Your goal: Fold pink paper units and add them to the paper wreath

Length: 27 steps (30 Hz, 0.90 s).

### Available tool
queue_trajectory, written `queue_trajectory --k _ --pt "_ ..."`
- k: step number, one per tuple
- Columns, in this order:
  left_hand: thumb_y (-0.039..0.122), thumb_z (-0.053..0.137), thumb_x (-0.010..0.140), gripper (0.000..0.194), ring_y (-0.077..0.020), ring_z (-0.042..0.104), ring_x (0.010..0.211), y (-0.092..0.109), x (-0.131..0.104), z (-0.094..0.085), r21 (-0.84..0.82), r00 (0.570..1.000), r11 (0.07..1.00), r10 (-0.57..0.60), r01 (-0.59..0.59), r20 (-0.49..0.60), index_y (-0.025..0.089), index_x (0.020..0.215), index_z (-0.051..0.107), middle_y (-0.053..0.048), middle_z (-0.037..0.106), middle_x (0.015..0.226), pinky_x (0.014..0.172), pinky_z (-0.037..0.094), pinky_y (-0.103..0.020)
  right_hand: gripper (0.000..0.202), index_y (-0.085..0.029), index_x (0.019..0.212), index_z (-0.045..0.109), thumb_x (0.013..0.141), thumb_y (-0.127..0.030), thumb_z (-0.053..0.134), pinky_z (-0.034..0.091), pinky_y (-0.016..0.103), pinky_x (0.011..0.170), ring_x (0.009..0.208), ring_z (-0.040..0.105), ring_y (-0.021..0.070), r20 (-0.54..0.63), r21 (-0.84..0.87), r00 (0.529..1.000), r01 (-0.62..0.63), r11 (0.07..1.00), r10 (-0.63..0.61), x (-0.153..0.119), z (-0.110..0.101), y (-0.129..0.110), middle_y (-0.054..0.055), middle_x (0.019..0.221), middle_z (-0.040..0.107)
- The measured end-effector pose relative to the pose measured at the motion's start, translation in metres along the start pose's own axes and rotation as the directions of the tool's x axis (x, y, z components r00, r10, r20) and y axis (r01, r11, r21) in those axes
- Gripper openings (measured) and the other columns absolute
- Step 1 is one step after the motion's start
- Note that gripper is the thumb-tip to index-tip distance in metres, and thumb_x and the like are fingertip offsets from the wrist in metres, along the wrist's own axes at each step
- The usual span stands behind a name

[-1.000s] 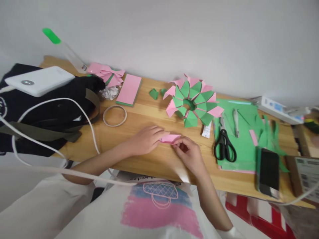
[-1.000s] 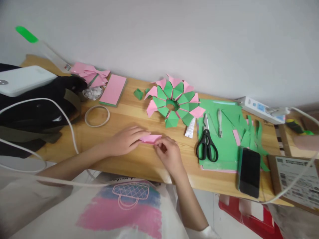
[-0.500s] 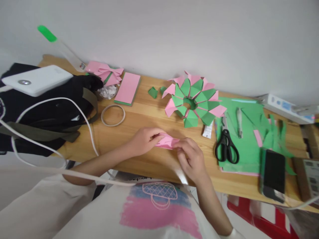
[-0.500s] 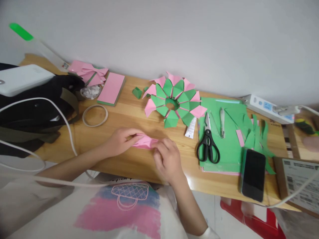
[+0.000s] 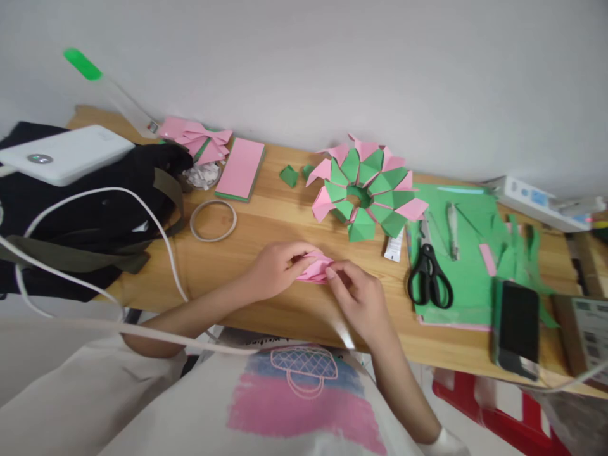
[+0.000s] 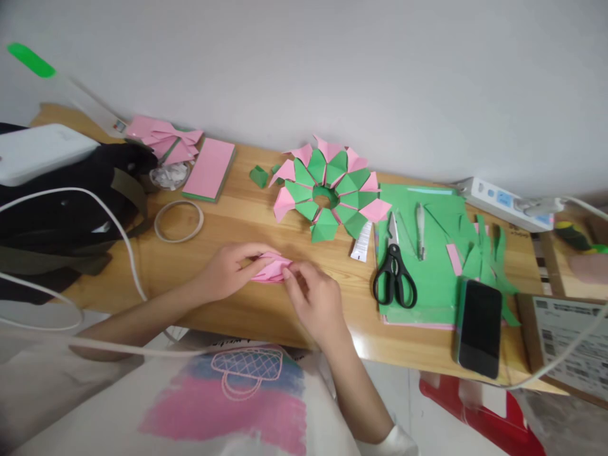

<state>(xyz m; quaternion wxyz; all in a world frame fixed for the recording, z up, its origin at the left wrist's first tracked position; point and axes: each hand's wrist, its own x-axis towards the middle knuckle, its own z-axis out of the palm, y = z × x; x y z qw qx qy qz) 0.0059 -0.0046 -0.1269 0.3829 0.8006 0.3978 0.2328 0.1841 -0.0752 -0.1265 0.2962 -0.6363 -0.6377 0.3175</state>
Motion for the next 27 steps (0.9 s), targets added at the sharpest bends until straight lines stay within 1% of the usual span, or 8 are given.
queue_trajectory --k 8,11,14,17,20,23,25,27 --pt "0.028 0.048 0.098 0.025 -0.0182 0.072 0.094 0.004 -0.009 -0.002 0.133 0.989 0.98 0.146 -0.145 -0.001 0.018 0.11 0.067 -0.005 0.077 0.104 0.085 0.052 -0.028 0.007 -0.02 0.077 0.064 0.08 -0.021 0.058 0.049 0.026 0.062 0.062 0.064 0.0153 -0.093 0.145 0.988 -0.109 0.983 0.124 0.003 0.015 0.003 0.001 0.074 0.071" --pt "0.025 0.049 0.097 0.024 -0.0182 0.072 0.092 0.007 -0.008 -0.009 0.158 0.991 0.979 0.135 -0.132 -0.006 0.018 0.11 0.067 -0.005 0.077 0.104 0.082 0.052 -0.028 0.005 -0.021 0.079 0.061 0.077 -0.018 0.057 0.05 0.03 0.069 0.071 0.064 0.0178 -0.109 0.173 0.987 -0.101 0.98 0.121 0.004 0.017 0.003 0.002 0.078 0.069" --pt "0.025 0.049 0.096 0.023 -0.0183 0.072 0.091 0.01 -0.004 -0.017 0.137 0.995 0.986 0.087 -0.093 0.049 0.02 0.108 0.068 -0.003 0.077 0.102 0.079 0.052 -0.027 0.02 -0.021 0.092 0.06 0.072 -0.017 0.06 0.049 0.035 0.08 0.088 0.064 0.0219 -0.123 0.207 0.985 -0.092 0.974 0.12 0.006 0.017 0.001 0.006 0.094 0.068" --pt "0.026 0.053 0.093 0.021 -0.019 0.071 0.091 0.009 0.0 -0.022 0.022 0.993 1.0 0.011 -0.014 0.113 0.023 0.106 0.069 -0.001 0.076 0.101 0.08 0.052 -0.029 0.023 -0.022 0.094 0.063 0.071 -0.016 0.063 0.048 0.035 0.083 0.088 0.064 0.0215 -0.051 0.278 0.993 -0.087 0.957 0.105 0.008 0.016 -0.002 0.005 0.095 0.071" --pt "0.027 0.058 0.088 0.025 -0.0201 0.07 0.096 0.004 0.002 -0.023 -0.079 0.996 0.993 -0.082 0.084 0.027 0.02 0.111 0.064 -0.004 0.074 0.105 0.083 0.053 -0.03 0.002 -0.021 0.075 0.065 0.074 -0.02 0.066 0.046 0.029 0.069 0.068 0.06 0.0172 0.014 0.365 0.992 -0.122 0.923 0.126 0.007 0.018 -0.003 0.0 0.072 0.068" --pt "0.032 0.073 0.074 0.056 -0.0202 0.069 0.093 0.001 0.002 -0.021 -0.305 0.976 0.933 -0.213 0.191 -0.042 0.018 0.124 0.053 -0.009 0.068 0.115 0.08 0.055 -0.031 0.01 -0.021 0.076 0.063 0.079 -0.03 0.064 0.046 0.026 0.06 0.062 0.059 0.0146 -0.005 0.491 0.981 -0.166 0.855 0.194 0.006 0.024 0.001 -0.001 0.068 0.067" --pt "0.033 0.077 0.067 0.066 -0.019 0.069 0.085 0.001 0.001 -0.018 -0.439 0.959 0.86 -0.283 0.262 0.02 0.017 0.125 0.05 -0.009 0.069 0.109 0.075 0.055 -0.031 0.016 -0.021 0.083 0.062 0.081 -0.036 0.063 0.048 0.026 0.06 0.063 0.061 0.0145 -0.019 0.577 0.974 -0.175 0.798 0.228 0.008 0.029 0.003 0.0 0.074 0.07" --pt "0.033 0.072 0.07 0.05 -0.0176 0.067 0.076 0.001 0.001 -0.014 -0.468 0.949 0.828 -0.302 0.31 0.095 0.015 0.114 0.056 -0.006 0.07 0.093 0.068 0.055 -0.029 0.022 -0.021 0.089 0.063 0.08 -0.041 0.065 0.049 0.026 0.062 0.064 0.062 0.0145 -0.016 0.641 0.97 -0.176 0.747 0.242 0.009 0.032 0.004 0.0 0.076 0.071"
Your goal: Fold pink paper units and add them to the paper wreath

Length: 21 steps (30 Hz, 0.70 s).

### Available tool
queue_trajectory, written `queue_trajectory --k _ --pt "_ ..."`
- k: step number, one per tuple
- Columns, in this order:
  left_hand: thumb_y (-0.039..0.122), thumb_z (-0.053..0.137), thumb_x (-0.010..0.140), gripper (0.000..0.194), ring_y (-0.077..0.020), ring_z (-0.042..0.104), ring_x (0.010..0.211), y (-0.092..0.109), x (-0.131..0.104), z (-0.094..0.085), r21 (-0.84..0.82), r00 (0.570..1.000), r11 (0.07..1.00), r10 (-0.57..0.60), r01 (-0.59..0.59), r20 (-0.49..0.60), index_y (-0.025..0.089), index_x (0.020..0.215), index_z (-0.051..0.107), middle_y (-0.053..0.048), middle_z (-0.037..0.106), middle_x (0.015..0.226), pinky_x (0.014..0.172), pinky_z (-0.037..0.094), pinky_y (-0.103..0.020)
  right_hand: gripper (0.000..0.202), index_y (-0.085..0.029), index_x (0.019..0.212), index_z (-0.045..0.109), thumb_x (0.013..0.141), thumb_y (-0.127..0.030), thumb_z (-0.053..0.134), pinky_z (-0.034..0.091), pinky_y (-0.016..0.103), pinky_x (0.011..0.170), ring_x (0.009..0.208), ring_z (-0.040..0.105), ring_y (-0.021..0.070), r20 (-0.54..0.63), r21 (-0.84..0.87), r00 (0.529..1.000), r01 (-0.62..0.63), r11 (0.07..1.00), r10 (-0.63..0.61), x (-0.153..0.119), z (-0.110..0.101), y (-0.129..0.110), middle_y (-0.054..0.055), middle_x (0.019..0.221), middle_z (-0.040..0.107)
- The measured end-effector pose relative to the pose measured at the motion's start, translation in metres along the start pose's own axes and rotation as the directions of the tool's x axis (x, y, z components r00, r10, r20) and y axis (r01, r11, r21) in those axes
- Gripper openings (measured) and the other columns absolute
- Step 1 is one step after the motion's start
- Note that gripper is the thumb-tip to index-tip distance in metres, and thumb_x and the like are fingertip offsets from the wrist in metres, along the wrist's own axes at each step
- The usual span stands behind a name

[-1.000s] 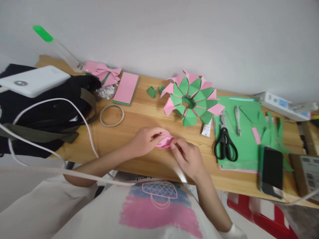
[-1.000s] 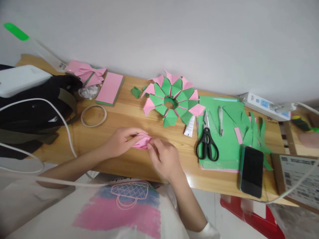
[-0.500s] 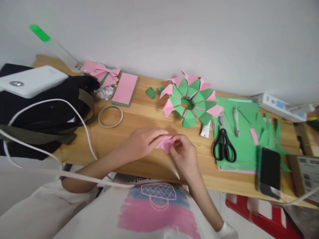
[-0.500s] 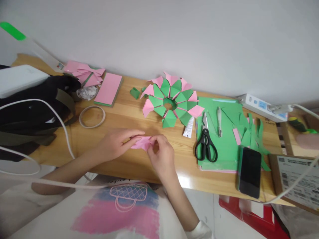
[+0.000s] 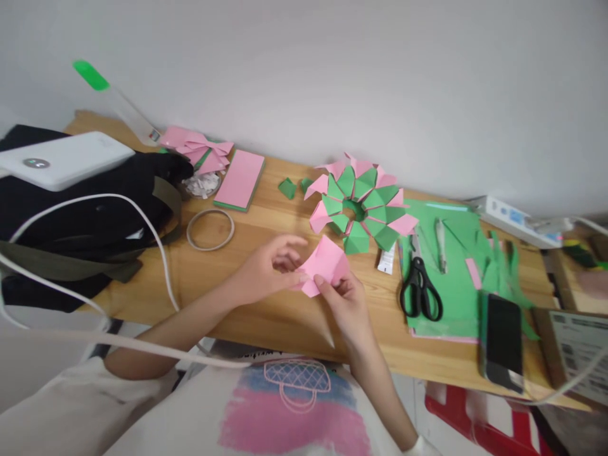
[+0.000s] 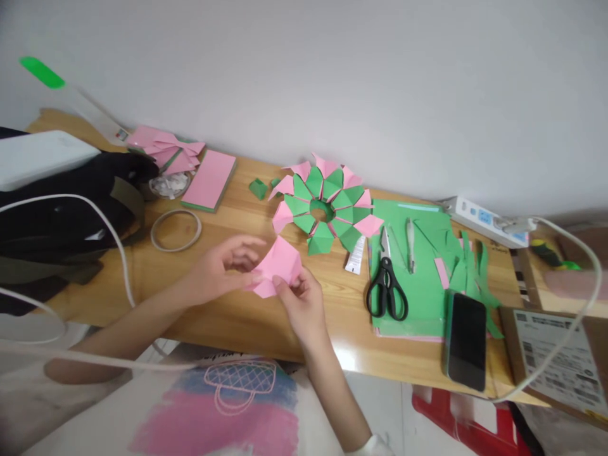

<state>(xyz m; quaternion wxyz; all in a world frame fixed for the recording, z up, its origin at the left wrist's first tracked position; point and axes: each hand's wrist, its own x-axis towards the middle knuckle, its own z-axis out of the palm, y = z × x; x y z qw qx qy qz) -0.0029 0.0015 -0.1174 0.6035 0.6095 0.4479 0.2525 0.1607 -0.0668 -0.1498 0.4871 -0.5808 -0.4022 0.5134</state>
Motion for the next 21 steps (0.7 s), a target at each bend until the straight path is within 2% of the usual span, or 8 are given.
queue_trajectory --k 2,4,8,11,13,17,21 --pt "0.031 0.066 0.074 0.029 -0.0169 0.065 0.073 -0.0006 -0.0004 0.0029 0.012 0.999 1.0 -0.026 0.025 0.02 0.014 0.096 0.062 -0.005 0.069 0.083 0.066 0.053 -0.028 0.024 -0.022 0.091 0.064 0.079 -0.042 0.066 0.05 0.026 0.062 0.064 0.062 0.0146 0.004 0.057 1.0 -0.013 0.998 0.012 0.0014 0.0027 0.0005 0.0 0.075 0.071" --pt "0.029 0.062 0.075 0.017 -0.0161 0.063 0.072 -0.0007 -0.0006 0.0043 0.034 0.999 0.999 -0.035 0.035 0.013 0.014 0.082 0.063 -0.004 0.068 0.079 0.065 0.05 -0.027 0.025 -0.022 0.092 0.066 0.078 -0.043 0.068 0.051 0.027 0.064 0.066 0.063 0.0154 0.012 0.095 1.0 -0.022 0.995 0.021 0.0023 0.0042 -0.0002 0.0 0.075 0.071" --pt "0.029 0.06 0.075 0.017 -0.013 0.055 0.063 -0.0006 -0.0007 0.0028 0.071 0.999 0.997 -0.044 0.043 0.014 0.014 0.07 0.062 0.001 0.06 0.065 0.06 0.043 -0.025 0.026 -0.022 0.095 0.066 0.078 -0.041 0.07 0.052 0.03 0.072 0.076 0.065 0.0168 -0.004 0.131 1.0 -0.017 0.991 0.017 0.0031 0.003 -0.0019 0.002 0.088 0.073" --pt "0.033 0.06 0.076 0.022 -0.0111 0.05 0.057 -0.0008 -0.0006 0.001 0.067 0.999 0.997 -0.048 0.047 0.016 0.014 0.065 0.06 0.003 0.055 0.059 0.054 0.039 -0.023 0.02 -0.023 0.092 0.066 0.081 -0.039 0.066 0.051 0.028 0.07 0.074 0.063 0.0154 -0.025 0.117 1.0 -0.001 0.993 0.004 0.0027 0.0015 -0.0023 0.001 0.083 0.07" --pt "0.034 0.058 0.077 0.022 -0.0111 0.05 0.056 -0.0005 -0.0004 0.0006 0.058 0.999 0.997 -0.047 0.047 0.006 0.014 0.067 0.06 0.003 0.055 0.059 0.052 0.038 -0.022 0.017 -0.022 0.088 0.066 0.082 -0.038 0.065 0.051 0.028 0.069 0.072 0.063 0.0161 0.003 0.091 1.0 0.001 0.996 -0.001 0.0018 0.0018 -0.0026 0.0 0.077 0.069" --pt "0.028 0.057 0.074 0.014 -0.014 0.058 0.066 0.0027 0.0009 0.001 0.054 0.999 0.998 -0.027 0.029 -0.034 0.015 0.075 0.062 0.0 0.063 0.07 0.059 0.045 -0.024 0.015 -0.021 0.083 0.066 0.08 -0.036 0.066 0.053 0.031 0.067 0.072 0.064 0.0182 0.069 0.004 0.998 0.005 1.0 -0.005 -0.0006 0.0055 -0.0033 0.001 0.075 0.069" --pt "0.034 0.057 0.078 0.019 -0.014 0.056 0.067 0.0073 0.0022 0.0015 0.1 0.996 0.995 -0.002 0.01 -0.087 0.016 0.075 0.06 0.0 0.06 0.07 0.059 0.043 -0.024 0.013 -0.02 0.084 0.067 0.081 -0.033 0.065 0.052 0.03 0.066 0.069 0.064 0.0174 0.073 -0.111 0.997 0.022 0.994 -0.014 -0.0028 0.0098 -0.0052 0.001 0.072 0.069"
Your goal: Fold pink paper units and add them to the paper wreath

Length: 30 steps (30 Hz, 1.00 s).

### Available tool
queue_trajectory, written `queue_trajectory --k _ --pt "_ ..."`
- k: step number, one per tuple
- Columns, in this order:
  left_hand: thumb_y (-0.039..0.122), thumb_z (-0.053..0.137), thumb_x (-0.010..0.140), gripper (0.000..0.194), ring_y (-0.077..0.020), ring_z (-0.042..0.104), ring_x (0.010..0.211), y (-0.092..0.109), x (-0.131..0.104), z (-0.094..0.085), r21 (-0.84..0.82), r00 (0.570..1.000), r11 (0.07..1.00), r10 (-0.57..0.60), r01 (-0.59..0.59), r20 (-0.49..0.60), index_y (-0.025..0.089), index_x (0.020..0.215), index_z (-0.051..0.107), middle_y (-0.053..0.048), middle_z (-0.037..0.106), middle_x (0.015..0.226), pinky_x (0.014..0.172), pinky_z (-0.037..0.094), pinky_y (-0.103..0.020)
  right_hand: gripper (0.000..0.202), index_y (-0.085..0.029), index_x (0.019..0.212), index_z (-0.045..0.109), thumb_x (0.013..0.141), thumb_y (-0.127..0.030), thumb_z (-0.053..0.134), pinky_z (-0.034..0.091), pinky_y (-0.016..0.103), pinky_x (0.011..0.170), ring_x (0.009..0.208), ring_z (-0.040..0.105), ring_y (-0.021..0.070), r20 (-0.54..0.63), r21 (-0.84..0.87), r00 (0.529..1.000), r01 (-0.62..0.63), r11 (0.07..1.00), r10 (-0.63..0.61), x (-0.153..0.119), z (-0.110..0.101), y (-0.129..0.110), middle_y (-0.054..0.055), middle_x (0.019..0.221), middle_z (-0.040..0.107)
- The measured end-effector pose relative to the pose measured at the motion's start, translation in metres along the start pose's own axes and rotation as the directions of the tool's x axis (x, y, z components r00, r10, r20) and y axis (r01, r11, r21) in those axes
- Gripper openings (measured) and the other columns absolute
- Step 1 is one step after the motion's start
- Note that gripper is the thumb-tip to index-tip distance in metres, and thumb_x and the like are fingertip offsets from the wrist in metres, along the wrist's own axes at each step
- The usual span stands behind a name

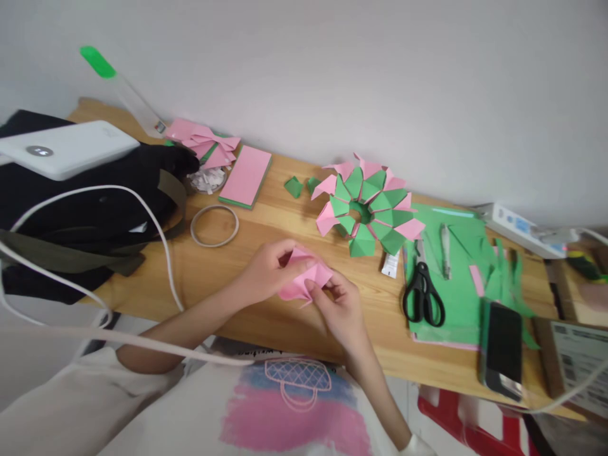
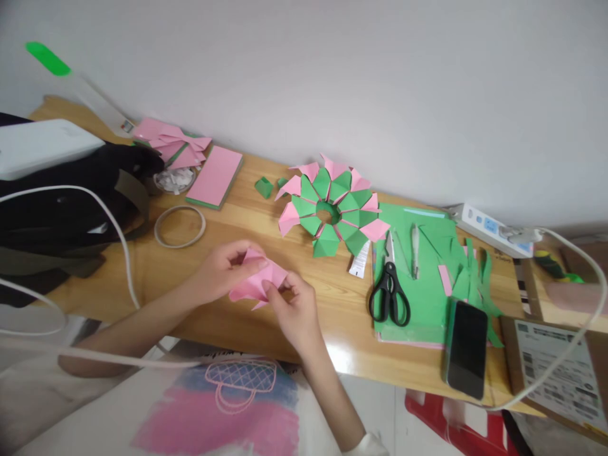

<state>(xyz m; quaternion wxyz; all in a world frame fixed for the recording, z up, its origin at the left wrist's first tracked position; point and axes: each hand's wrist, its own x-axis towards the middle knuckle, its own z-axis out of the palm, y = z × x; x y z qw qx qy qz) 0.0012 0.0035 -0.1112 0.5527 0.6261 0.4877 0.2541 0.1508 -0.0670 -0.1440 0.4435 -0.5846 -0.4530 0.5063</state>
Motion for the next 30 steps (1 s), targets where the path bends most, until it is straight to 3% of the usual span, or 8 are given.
queue_trajectory --k 5,9,11,15,19,23,26,30 --pt "0.036 0.054 0.082 0.025 -0.0126 0.048 0.061 0.002 -0.001 -0.001 0.101 0.999 0.995 0.012 -0.016 0.037 0.016 0.067 0.056 0.002 0.052 0.062 0.055 0.037 -0.024 0.022 -0.02 0.097 0.068 0.077 -0.028 0.07 0.049 0.028 0.066 0.072 0.063 0.0161 -0.108 -0.109 0.993 0.034 0.993 -0.046 -0.003 0.001 -0.01 0.002 0.086 0.072" --pt "0.028 0.059 0.078 0.017 -0.0127 0.049 0.062 0.002 -0.005 -0.003 0.144 0.994 0.989 0.004 -0.02 0.111 0.016 0.067 0.056 0.003 0.053 0.062 0.055 0.036 -0.023 0.013 -0.019 0.083 0.07 0.082 -0.031 0.066 0.047 0.026 0.06 0.064 0.059 0.0143 -0.196 -0.101 0.979 0.039 0.994 -0.058 -0.003 -0.003 -0.016 0.0 0.073 0.069" --pt "0.023 0.061 0.075 0.008 -0.0131 0.052 0.064 0.003 -0.006 -0.004 0.139 0.99 0.99 -0.004 -0.015 0.139 0.016 0.072 0.059 0.003 0.056 0.066 0.056 0.038 -0.023 0.018 -0.018 0.08 0.067 0.084 -0.036 0.064 0.046 0.025 0.057 0.061 0.058 0.0139 -0.258 -0.06 0.965 0.023 0.998 -0.038 -0.001 -0.006 -0.015 0.0 0.07 0.067" --pt "0.022 0.066 0.069 0.009 -0.0128 0.053 0.061 0.003 -0.007 -0.012 0.096 0.986 0.995 -0.022 0.006 0.163 0.015 0.068 0.061 0.004 0.058 0.064 0.055 0.039 -0.022 0.03 -0.018 0.07 0.058 0.083 -0.044 0.063 0.044 0.025 0.049 0.052 0.053 0.0125 -0.338 0.035 0.941 -0.014 0.999 0.025 0.002 -0.014 -0.006 -0.001 0.059 0.06" --pt "0.029 0.066 0.072 0.013 -0.0142 0.056 0.063 -0.004 -0.009 -0.018 0.023 0.998 0.999 -0.023 0.022 0.061 0.016 0.071 0.061 0.002 0.061 0.067 0.055 0.043 -0.023 0.027 -0.019 0.072 0.059 0.082 -0.044 0.063 0.045 0.025 0.047 0.048 0.053 0.0122 -0.298 0.072 0.953 -0.035 0.997 0.055 0.001 -0.023 -0.005 -0.001 0.057 0.06" --pt "0.038 0.065 0.075 0.02 -0.0171 0.059 0.068 -0.01 -0.012 -0.021 -0.045 0.997 0.999 -0.003 0.0 -0.081 0.019 0.079 0.06 -0.003 0.067 0.076 0.058 0.047 -0.026 0.022 -0.019 0.069 0.065 0.075 -0.04 0.07 0.05 0.028 0.051 0.053 0.059 0.0152 -0.148 0.005 0.988 -0.05 0.999 0.05 -0.004 -0.031 -0.007 0.0 0.059 0.066" --pt "0.039 0.065 0.076 0.021 -0.0167 0.058 0.067 -0.009 -0.013 -0.022 -0.047 0.994 0.999 0.019 -0.024 -0.106 0.019 0.079 0.061 -0.003 0.066 0.075 0.058 0.047 -0.026 0.021 -0.02 0.084 0.07 0.07 -0.034 0.075 0.055 0.033 0.064 0.07 0.066 0.0197 -0.091 -0.074 0.995 -0.054 0.996 0.048 -0.006 -0.034 -0.01 0.004 0.078 0.073" --pt "0.032 0.066 0.078 0.02 -0.0119 0.049 0.062 0.001 -0.016 -0.021 0.066 0.995 0.996 0.069 -0.064 -0.074 0.017 0.067 0.059 0.002 0.055 0.063 0.056 0.04 -0.023 0.058 -0.024 0.126 0.057 0.072 -0.029 0.077 0.05 0.041 0.091 0.104 0.063 0.023 -0.122 -0.312 0.987 0.064 0.948 -0.107 -0.005 -0.031 -0.025 0.009 0.121 0.066"
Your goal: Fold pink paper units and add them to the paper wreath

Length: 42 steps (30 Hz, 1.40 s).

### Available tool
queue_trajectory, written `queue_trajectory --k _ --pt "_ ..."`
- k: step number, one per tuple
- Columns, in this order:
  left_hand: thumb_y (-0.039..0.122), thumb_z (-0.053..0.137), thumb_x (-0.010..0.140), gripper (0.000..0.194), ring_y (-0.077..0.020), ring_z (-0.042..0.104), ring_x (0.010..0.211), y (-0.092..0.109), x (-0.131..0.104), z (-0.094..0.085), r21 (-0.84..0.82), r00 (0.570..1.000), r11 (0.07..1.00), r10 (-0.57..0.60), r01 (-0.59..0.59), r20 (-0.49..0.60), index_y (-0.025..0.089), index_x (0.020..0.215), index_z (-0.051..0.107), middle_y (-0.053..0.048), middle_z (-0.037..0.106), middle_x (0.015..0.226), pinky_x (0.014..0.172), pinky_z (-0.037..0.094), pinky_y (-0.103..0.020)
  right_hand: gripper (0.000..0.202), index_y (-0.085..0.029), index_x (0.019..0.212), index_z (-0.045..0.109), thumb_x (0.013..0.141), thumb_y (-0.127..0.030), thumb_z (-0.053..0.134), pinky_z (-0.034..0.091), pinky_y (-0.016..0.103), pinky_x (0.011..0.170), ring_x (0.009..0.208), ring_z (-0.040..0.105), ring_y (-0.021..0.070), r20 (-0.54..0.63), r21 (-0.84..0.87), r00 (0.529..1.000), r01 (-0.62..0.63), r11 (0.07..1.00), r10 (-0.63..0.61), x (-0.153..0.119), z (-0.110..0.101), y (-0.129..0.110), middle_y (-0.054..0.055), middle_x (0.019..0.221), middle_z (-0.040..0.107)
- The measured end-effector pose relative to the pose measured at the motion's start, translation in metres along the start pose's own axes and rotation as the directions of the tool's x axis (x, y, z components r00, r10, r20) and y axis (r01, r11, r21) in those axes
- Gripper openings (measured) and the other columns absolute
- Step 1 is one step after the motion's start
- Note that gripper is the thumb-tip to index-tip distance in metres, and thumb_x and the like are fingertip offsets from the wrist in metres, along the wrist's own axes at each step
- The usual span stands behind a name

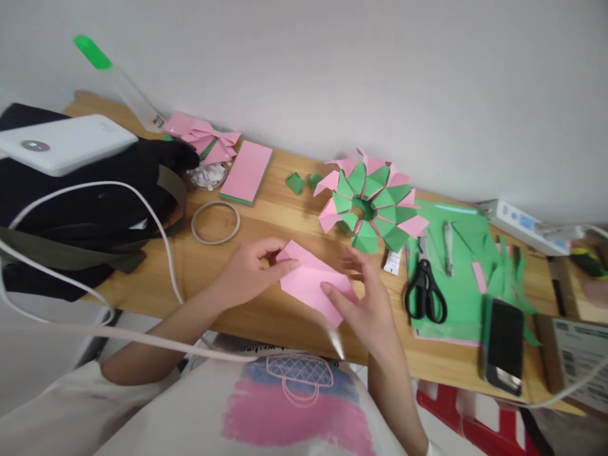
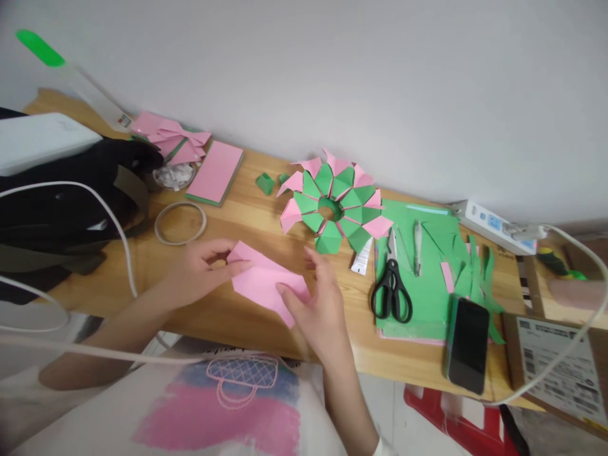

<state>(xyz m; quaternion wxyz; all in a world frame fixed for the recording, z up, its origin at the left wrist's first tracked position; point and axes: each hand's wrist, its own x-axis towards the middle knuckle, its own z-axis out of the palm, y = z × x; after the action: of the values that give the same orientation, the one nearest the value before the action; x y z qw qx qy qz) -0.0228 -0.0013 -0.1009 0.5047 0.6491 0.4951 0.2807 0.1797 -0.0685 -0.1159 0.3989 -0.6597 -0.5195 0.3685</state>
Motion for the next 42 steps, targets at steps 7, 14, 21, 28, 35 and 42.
queue_trajectory --k 7,14,21,28,35,42 --pt "0.027 0.064 0.081 0.016 -0.0097 0.048 0.059 0.018 -0.004 0.002 0.196 0.984 0.966 0.155 -0.17 0.091 0.018 0.069 0.058 0.006 0.053 0.062 0.057 0.04 -0.021 0.01 -0.021 0.082 0.068 0.089 -0.021 0.06 0.049 0.027 0.063 0.068 0.063 0.0151 0.158 -0.154 0.958 0.264 0.952 -0.24 0.009 -0.005 -0.035 0.0 0.073 0.069" --pt "0.022 0.064 0.083 0.012 -0.0108 0.057 0.06 0.016 -0.005 0.003 0.24 0.976 0.946 0.203 -0.216 0.077 0.017 0.072 0.063 0.004 0.063 0.063 0.056 0.043 -0.022 0.008 -0.023 0.093 0.066 0.088 -0.019 0.061 0.051 0.034 0.074 0.084 0.066 0.0199 0.113 -0.234 0.909 0.416 0.879 -0.4 0.013 -0.008 -0.035 0.004 0.089 0.072" --pt "0.012 0.058 0.086 0.008 -0.0177 0.066 0.075 0.024 -0.011 0.004 0.555 0.716 0.568 0.694 -0.608 0.074 0.018 0.088 0.063 -0.005 0.074 0.082 0.072 0.047 -0.032 0.017 -0.024 0.093 0.064 0.086 -0.01 0.058 0.047 0.038 0.072 0.081 0.064 0.0208 0.051 -0.438 0.724 0.635 0.637 -0.687 0.004 -0.012 -0.046 0.004 0.088 0.069" --pt "0.011 0.052 0.09 0.011 -0.0153 0.068 0.074 0.042 -0.021 -0.003 0.643 0.611 0.405 0.781 -0.65 0.126 0.018 0.093 0.061 -0.005 0.075 0.084 0.07 0.05 -0.03 0.027 -0.022 0.104 0.066 0.082 -0.006 0.06 0.048 0.04 0.069 0.081 0.062 0.0231 -0.042 -0.442 0.625 0.688 0.575 -0.78 -0.011 -0.017 -0.047 0.007 0.093 0.069" --pt "0.01 0.052 0.088 0.014 -0.0149 0.068 0.08 0.042 -0.028 0.0 0.631 0.587 0.404 0.803 -0.662 0.102 0.012 0.097 0.063 -0.008 0.074 0.088 0.073 0.052 -0.029 0.03 -0.019 0.11 0.068 0.083 -0.008 0.063 0.053 0.038 0.069 0.085 0.065 0.0232 -0.096 -0.429 0.636 0.667 0.609 -0.766 -0.021 -0.014 -0.045 0.008 0.1 0.07" --pt "0.014 0.055 0.089 0.017 -0.018 0.068 0.088 0.045 -0.031 -0.002 0.617 0.595 0.39 0.787 -0.684 0.162 0.006 0.102 0.063 -0.014 0.075 0.095 0.074 0.054 -0.032 0.039 -0.018 0.107 0.068 0.076 0.005 0.058 0.056 0.036 0.068 0.084 0.067 0.0212 -0.129 -0.412 0.62 0.677 0.61 -0.774 -0.02 -0.011 -0.045 0.008 0.098 0.068"
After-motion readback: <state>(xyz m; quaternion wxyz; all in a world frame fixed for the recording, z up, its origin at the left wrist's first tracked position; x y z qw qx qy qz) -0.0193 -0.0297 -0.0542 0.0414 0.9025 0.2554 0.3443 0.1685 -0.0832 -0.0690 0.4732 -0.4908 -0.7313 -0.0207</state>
